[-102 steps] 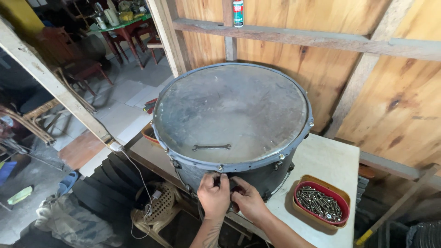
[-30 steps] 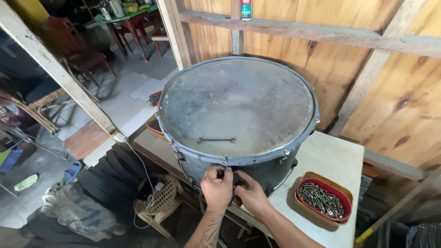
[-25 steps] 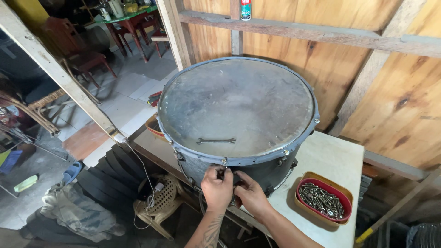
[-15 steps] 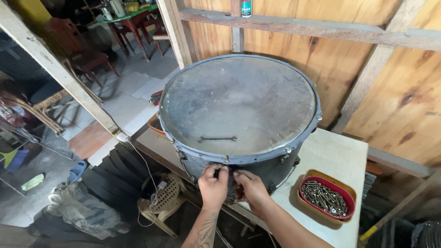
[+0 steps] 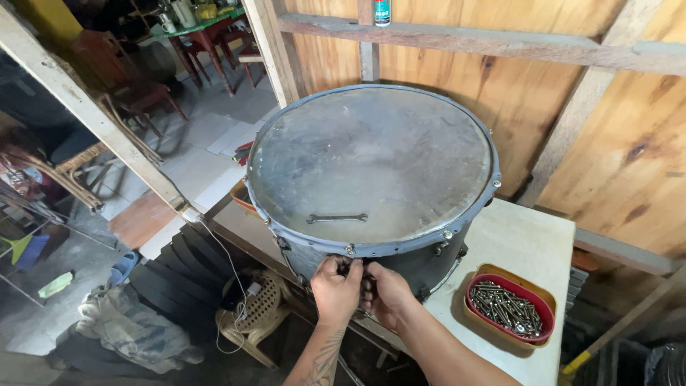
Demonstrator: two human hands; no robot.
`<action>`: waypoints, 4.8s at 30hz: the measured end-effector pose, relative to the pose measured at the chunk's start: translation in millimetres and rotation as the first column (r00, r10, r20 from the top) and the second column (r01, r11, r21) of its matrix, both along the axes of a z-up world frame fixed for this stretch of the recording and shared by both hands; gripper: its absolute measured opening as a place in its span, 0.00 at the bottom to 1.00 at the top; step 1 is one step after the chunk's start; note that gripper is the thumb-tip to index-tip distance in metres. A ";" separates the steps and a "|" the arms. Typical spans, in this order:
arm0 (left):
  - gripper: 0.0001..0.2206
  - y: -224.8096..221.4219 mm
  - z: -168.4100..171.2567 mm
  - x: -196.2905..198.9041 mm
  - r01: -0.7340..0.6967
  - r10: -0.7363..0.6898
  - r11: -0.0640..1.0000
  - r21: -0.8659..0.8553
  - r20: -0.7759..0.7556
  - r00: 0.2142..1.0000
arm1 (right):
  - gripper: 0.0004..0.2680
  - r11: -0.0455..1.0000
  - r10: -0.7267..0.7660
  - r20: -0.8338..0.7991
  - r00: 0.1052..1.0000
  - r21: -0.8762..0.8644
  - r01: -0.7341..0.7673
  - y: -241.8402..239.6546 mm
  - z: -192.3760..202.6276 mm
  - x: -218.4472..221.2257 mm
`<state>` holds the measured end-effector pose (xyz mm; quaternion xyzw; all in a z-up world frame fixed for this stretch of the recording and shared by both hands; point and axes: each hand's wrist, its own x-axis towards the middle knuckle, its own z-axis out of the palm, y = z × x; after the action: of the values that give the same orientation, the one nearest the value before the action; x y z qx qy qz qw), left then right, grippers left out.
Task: Adjusting the tension rods on a drum using a small wrench at a repair bench.
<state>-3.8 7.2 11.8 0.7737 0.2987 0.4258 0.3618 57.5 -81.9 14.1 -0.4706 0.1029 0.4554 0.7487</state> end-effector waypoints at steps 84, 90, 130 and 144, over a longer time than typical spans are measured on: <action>0.05 6.7 76.0 -16.6 0.065 0.123 0.826 0.560 -0.292 0.949 | 0.03 0.560 0.058 0.663 0.746 -0.640 0.526 -331.5 -135.8 110.0; 0.04 6.1 80.1 -9.8 0.040 0.120 0.840 0.541 -0.258 0.959 | 0.01 0.722 0.043 0.666 0.744 -0.536 0.438 -329.2 -131.7 123.8; 0.11 -169.2 -21.8 95.4 0.353 -0.590 0.783 -0.512 -0.430 0.684 | 0.07 0.677 0.398 0.641 0.656 -0.688 0.262 -274.9 -156.9 185.0; 0.08 -235.2 -46.0 151.1 0.747 -0.737 0.657 -0.106 -0.301 0.605 | 0.05 0.782 -0.371 -0.234 0.899 0.443 0.438 -263.9 -150.8 156.2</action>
<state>147.3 -228.0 -34.2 0.8908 -0.0011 0.1116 0.4404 213.7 -345.8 -136.7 -0.2031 0.1341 0.3252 0.9138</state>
